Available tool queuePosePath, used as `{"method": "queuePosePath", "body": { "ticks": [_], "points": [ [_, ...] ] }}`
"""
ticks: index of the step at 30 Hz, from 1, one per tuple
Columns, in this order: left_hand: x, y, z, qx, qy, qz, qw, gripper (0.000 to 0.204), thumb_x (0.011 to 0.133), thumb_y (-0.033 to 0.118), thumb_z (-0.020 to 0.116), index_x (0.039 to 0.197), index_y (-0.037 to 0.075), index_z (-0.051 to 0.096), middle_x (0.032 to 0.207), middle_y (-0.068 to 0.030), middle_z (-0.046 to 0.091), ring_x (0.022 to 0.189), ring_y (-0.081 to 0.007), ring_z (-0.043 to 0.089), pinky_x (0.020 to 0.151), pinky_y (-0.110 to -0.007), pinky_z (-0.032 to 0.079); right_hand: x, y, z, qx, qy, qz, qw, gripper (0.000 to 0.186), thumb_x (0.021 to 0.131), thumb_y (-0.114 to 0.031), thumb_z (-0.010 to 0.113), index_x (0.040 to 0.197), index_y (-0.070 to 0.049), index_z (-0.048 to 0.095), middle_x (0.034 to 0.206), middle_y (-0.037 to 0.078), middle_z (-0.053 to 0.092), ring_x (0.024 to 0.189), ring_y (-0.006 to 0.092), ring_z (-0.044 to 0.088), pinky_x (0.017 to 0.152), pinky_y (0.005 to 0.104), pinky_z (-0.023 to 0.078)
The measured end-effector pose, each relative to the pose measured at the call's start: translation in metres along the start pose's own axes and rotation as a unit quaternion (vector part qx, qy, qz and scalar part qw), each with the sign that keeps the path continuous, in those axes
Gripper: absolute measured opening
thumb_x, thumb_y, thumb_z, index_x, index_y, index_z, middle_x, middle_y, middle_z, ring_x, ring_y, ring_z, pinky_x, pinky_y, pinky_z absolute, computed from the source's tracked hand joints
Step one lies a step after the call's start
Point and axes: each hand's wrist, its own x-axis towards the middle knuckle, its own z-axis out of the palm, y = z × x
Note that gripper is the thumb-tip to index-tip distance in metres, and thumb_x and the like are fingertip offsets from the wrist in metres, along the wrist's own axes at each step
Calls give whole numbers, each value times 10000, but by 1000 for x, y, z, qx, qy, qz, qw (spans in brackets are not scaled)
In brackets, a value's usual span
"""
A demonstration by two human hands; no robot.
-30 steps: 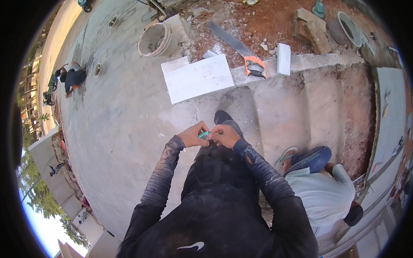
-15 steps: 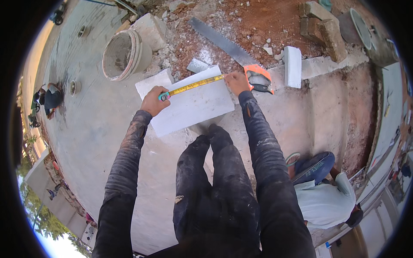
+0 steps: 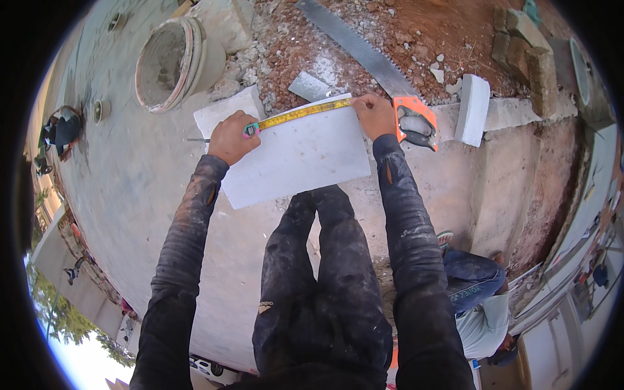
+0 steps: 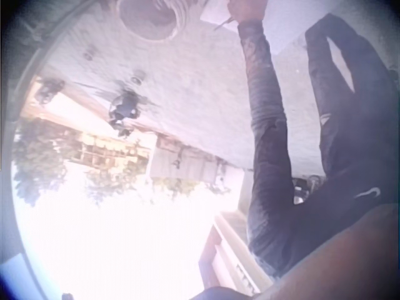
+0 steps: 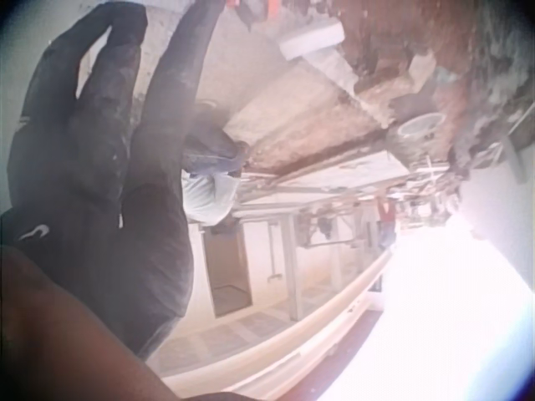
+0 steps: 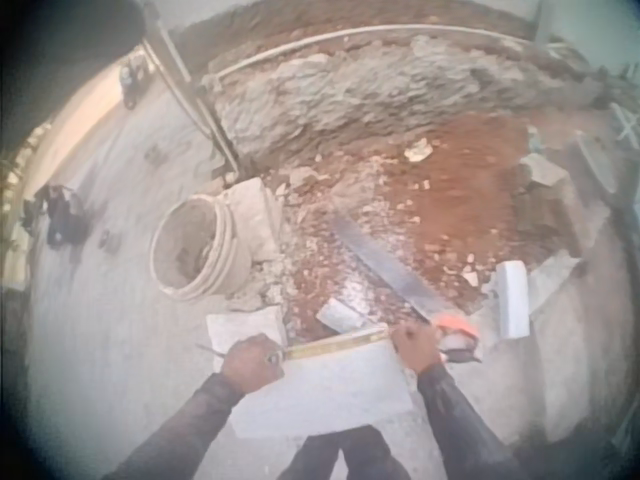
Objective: The person measures a white rectangular tile with a tape measure and marks it with a pen. They then use a hand saw to cut the tile along the marked line. After cutting, the person walks around the construction site and returns to the tile to inspect the cut.
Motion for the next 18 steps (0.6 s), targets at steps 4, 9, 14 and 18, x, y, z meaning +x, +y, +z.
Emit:
{"method": "queuePosePath", "body": {
  "ticks": [4, 9, 14, 18],
  "points": [
    [-5, -3, 7, 20, 26, 24, 999, 321, 725, 186, 679, 1029, 84, 664, 960, -107, 605, 895, -330, 609, 800, -437, 497, -5, -5, 4, -19, 32, -19, 999, 253, 832, -274, 699, 837, -21, 710, 687, 75, 666, 625, 171, 621, 607, 323, 476],
    [-10, -6, 18, 61, 70, 78, 993, 353, 772, 151, 668, 1124, 161, 637, 956, -67, 581, 874, -274, 609, 759, -400, 521, -12, -5, 8, -2, 77, -51, 996, 210, 826, -230, 701, 823, -20, 702, 703, 96, 677, 635, 190, 642, 625, 336, 491],
    [-13, -6, 11, 113, 40, 127, 985, 413, 801, 149, 647, 1200, 251, 631, 961, -34, 566, 831, -222, 618, 672, -370, 546, -13, -8, 10, 4, 88, -84, 993, 209, 858, -209, 696, 830, -3, 681, 677, 85, 651, 608, 146, 597, 590, 309, 469],
    [-12, -3, 8, 154, 20, 144, 977, 412, 813, 145, 627, 1204, 277, 635, 993, -22, 566, 816, -218, 629, 636, -371, 556, -16, -6, 12, 40, 90, -59, 993, 189, 840, -201, 699, 838, -12, 688, 719, 120, 664, 628, 193, 620, 610, 330, 480]
  ]
}}
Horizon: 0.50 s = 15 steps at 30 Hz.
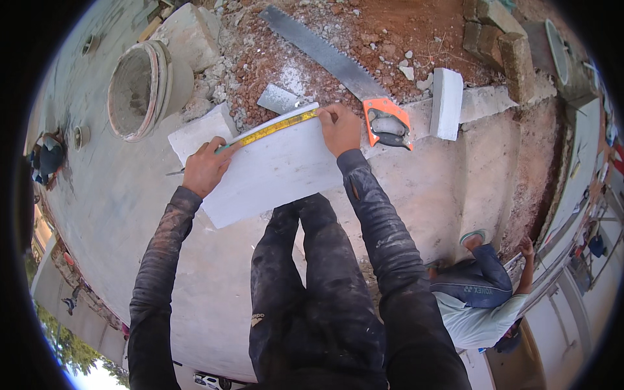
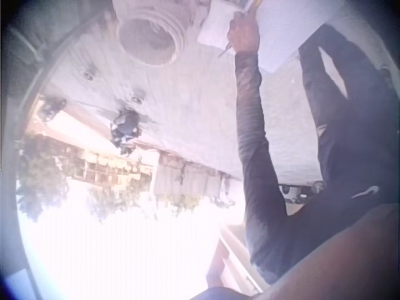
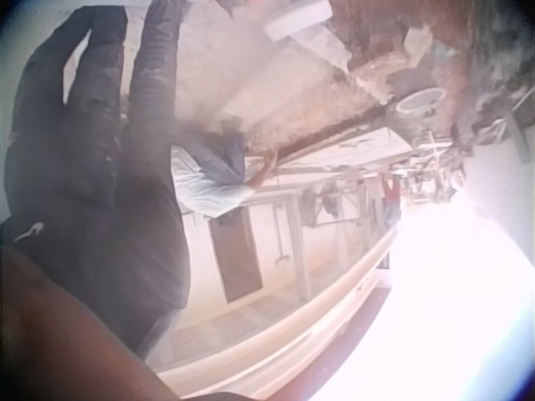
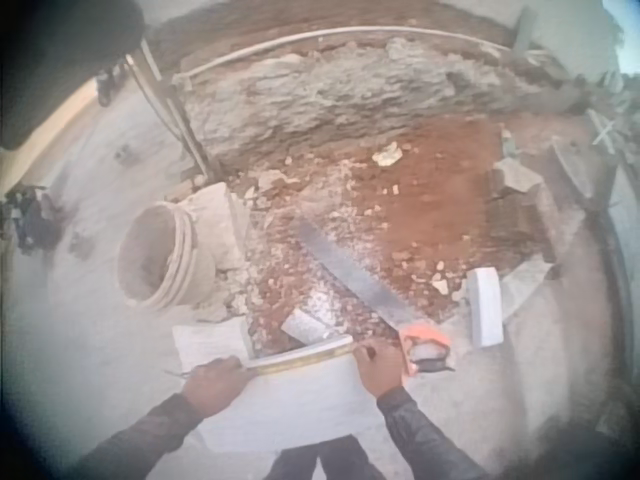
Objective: The person measures a white rectangular tile with a tape measure and marks it with a pen. They then use a hand saw to cut the tile along the marked line. After cutting, the person walks around the construction site and returns to the tile to inspect the cut.
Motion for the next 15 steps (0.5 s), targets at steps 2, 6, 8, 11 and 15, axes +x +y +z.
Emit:
{"method": "queuePosePath", "body": {
  "ticks": [2, 6, 8, 11, 15],
  "points": [
    [2, 1, 2, 2, -3, 5, 1000, 405, 817, 136, 618, 1197, 275, 638, 1021, -23, 572, 831, -220, 638, 636, -371, 558, 0, 4, 1, 11, -8, -3, 1000, 194, 845, -207, 697, 852, -13, 686, 748, 124, 670, 648, 186, 623, 619, 324, 481],
    [2, -4, 2, -20, -21, 8, 1000, 396, 823, 115, 601, 1190, 259, 639, 1092, -33, 590, 870, -226, 656, 653, -372, 557, -10, 22, -18, -31, 27, -59, 997, 203, 852, -223, 683, 926, -35, 661, 839, 115, 656, 748, 228, 618, 680, 354, 485],
    [4, -2, 2, -29, -34, 7, 999, 391, 825, 108, 591, 1187, 249, 640, 1113, -41, 597, 879, -229, 660, 665, -376, 556, -18, 44, -48, -206, 59, -109, 971, 222, 845, -208, 667, 1011, -65, 636, 969, 111, 634, 891, 281, 593, 786, 411, 463],
    [6, -4, 2, -31, -50, -1, 998, 398, 825, 109, 591, 1196, 244, 640, 1130, -48, 603, 888, -238, 662, 691, -385, 554, -37, 75, -79, -329, 36, -80, 940, 317, 820, -182, 657, 1118, -96, 594, 1152, 107, 580, 1065, 324, 529, 908, 476, 394],
    [4, -6, 1, -36, -60, -20, 997, 418, 821, 118, 608, 1215, 253, 644, 1151, -43, 607, 893, -248, 664, 717, -393, 554, -46, 83, -89, -355, 26, -189, 915, 356, 793, -180, 680, 1124, -90, 584, 1150, 93, 575, 1067, 326, 534, 906, 472, 396]
  ]
}}
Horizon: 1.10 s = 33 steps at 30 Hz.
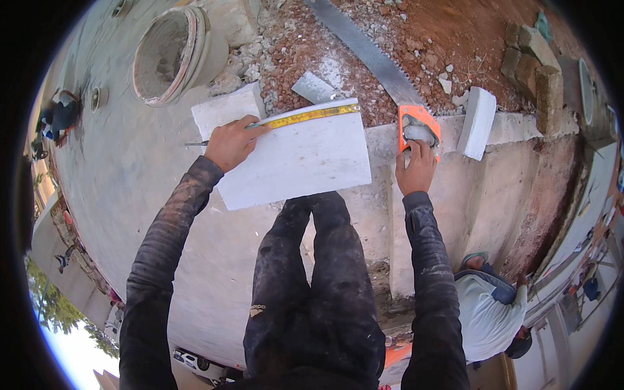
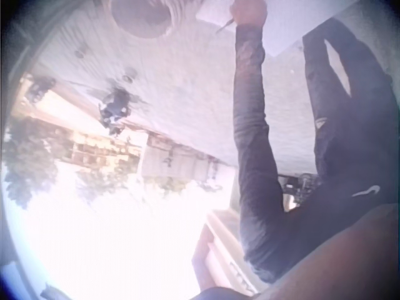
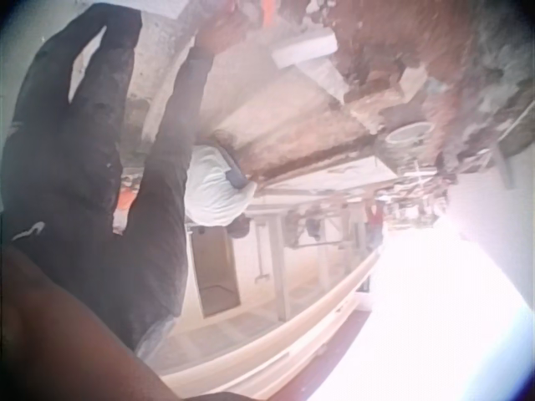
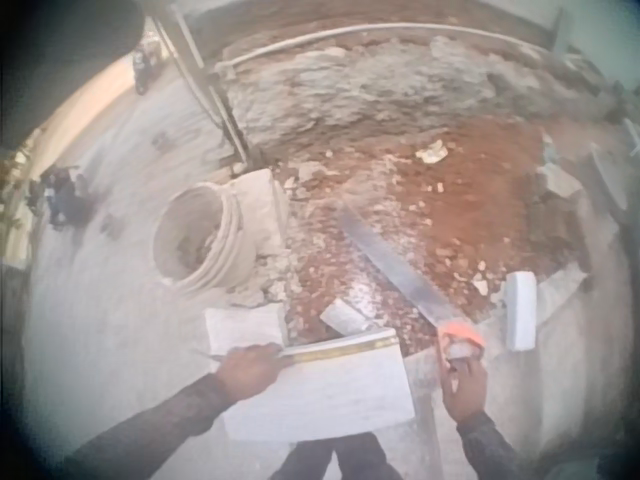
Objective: The person measures a white rectangular tile with a tape measure and marks it with a pen. They then use a hand saw to cut the tile along the marked line. After cutting, the person walks around the construction site and returns to the tile to inspect the cut.
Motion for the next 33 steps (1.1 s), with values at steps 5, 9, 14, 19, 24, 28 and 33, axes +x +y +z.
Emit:
{"method": "queuePosePath", "body": {
  "ticks": [5, 9, 14, 19, 24, 28, 33],
  "points": [
    [0, 5, 3, -6, 4, -16, 1000, 398, 817, 106, 600, 1185, 242, 668, 1146, -53, 612, 893, -251, 665, 722, -391, 554, 7, -2, 1, 9, -44, 42, 998, 350, 790, -165, 668, 1122, -90, 587, 1132, 99, 586, 1067, 320, 536, 902, 469, 402],
    [-2, 3, 4, -29, 7, -22, 999, 375, 817, 106, 600, 1157, 236, 686, 1144, -60, 612, 892, -252, 663, 743, -384, 551, 17, -15, 8, -28, -27, 11, 999, 320, 788, -151, 665, 1095, -86, 602, 1106, 105, 598, 1041, 319, 551, 873, 467, 419],
    [3, 3, 6, -44, 14, -24, 999, 357, 810, 116, 613, 1135, 238, 699, 1133, -55, 611, 896, -245, 659, 762, -374, 544, 47, -23, 10, 80, 0, 13, 997, 219, 815, -136, 647, 1017, -52, 633, 957, 116, 642, 910, 317, 605, 802, 441, 469],
    [0, -4, 13, -82, 44, -11, 996, 353, 786, 129, 608, 1105, 256, 694, 1061, -82, 600, 875, -267, 647, 716, -408, 525, 101, -66, 10, 230, 9, 44, 972, 159, 849, -133, 637, 941, -7, 662, 867, 141, 687, 779, 260, 666, 730, 364, 512],
    [2, -2, 9, -81, 29, -20, 996, 351, 784, 123, 626, 1104, 245, 705, 1094, -73, 598, 866, -260, 656, 724, -393, 536, 158, -132, 18, 290, -51, -19, 955, 133, 841, -116, 632, 924, -26, 686, 813, 137, 689, 708, 251, 668, 679, 347, 520],
    [2, -4, 7, -80, 23, -25, 996, 354, 780, 110, 631, 1101, 237, 712, 1098, -82, 601, 858, -267, 660, 727, -389, 545, 199, -206, 63, 255, -175, -128, 942, 140, 811, -165, 628, 908, -111, 713, 797, 182, 681, 753, 349, 669, 705, 439, 530],
    [8, -2, 9, -79, 37, -14, 996, 352, 770, 81, 628, 1082, 218, 716, 1044, -94, 603, 836, -273, 656, 723, -393, 548, 222, -283, 137, 165, -214, -186, 945, 201, 776, -161, 588, 907, -166, 741, 879, 176, 697, 835, 376, 674, 773, 463, 539]
  ]
}}
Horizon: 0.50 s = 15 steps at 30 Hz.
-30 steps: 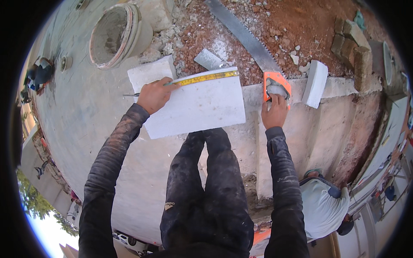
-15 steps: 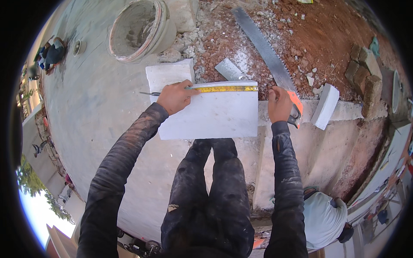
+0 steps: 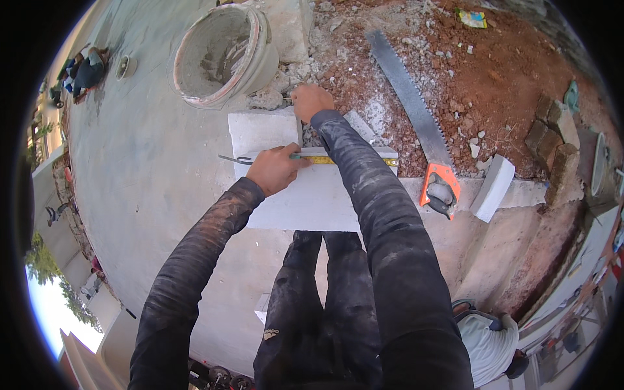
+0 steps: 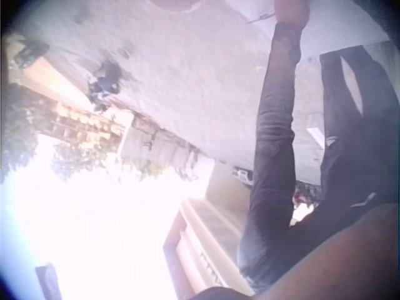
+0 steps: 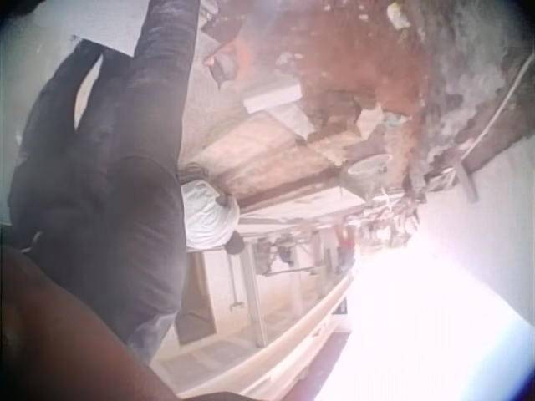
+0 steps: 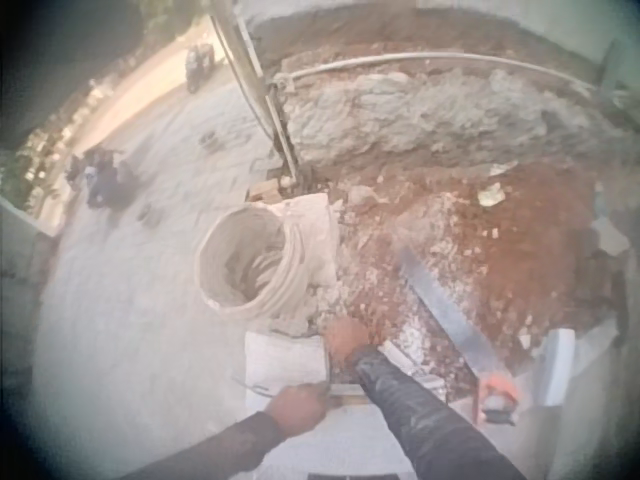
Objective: The person measures a white rectangular tile with a tape measure and marks it with a pen. They then use a hand saw to cut the tile along the marked line. After cutting, the person walks around the construction site and returns to the tile to inspect the cut.
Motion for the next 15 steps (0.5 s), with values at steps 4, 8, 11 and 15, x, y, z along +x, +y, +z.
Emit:
{"method": "queuePosePath", "body": {
  "ticks": [4, 8, 11, 15],
  "points": [
    [-9, -8, 3, -12, 59, 7, 998, 306, 754, 59, 626, 1019, 176, 724, 1021, -80, 608, 818, -267, 654, 723, -394, 551, 45, -27, 43, -65, -9, -4, 998, 223, 801, -147, 558, 927, -110, 738, 925, 163, 708, 873, 344, 688, 790, 457, 542],
    [0, 1, 2, -6, 33, 15, 999, 353, 755, 60, 605, 1061, 202, 711, 988, -86, 601, 845, -265, 652, 719, -389, 552, 49, -10, 52, -72, -5, 24, 997, 235, 834, -164, 531, 936, -132, 741, 918, 138, 716, 886, 317, 697, 774, 443, 542],
    [4, 1, 6, -22, 52, 20, 998, 348, 750, 58, 610, 1049, 202, 715, 977, -80, 606, 837, -262, 654, 709, -384, 555, 48, -5, 49, -95, -4, 37, 995, 234, 839, -173, 531, 934, -139, 742, 917, 132, 720, 883, 311, 699, 769, 438, 541],
    [5, 3, 3, -19, 51, 14, 998, 332, 755, 58, 617, 1035, 202, 721, 968, -80, 609, 828, -259, 654, 705, -385, 554, 42, 0, 34, -81, -48, 36, 995, 225, 832, -189, 544, 928, -139, 741, 907, 144, 717, 864, 330, 696, 758, 450, 540]
  ]
}}
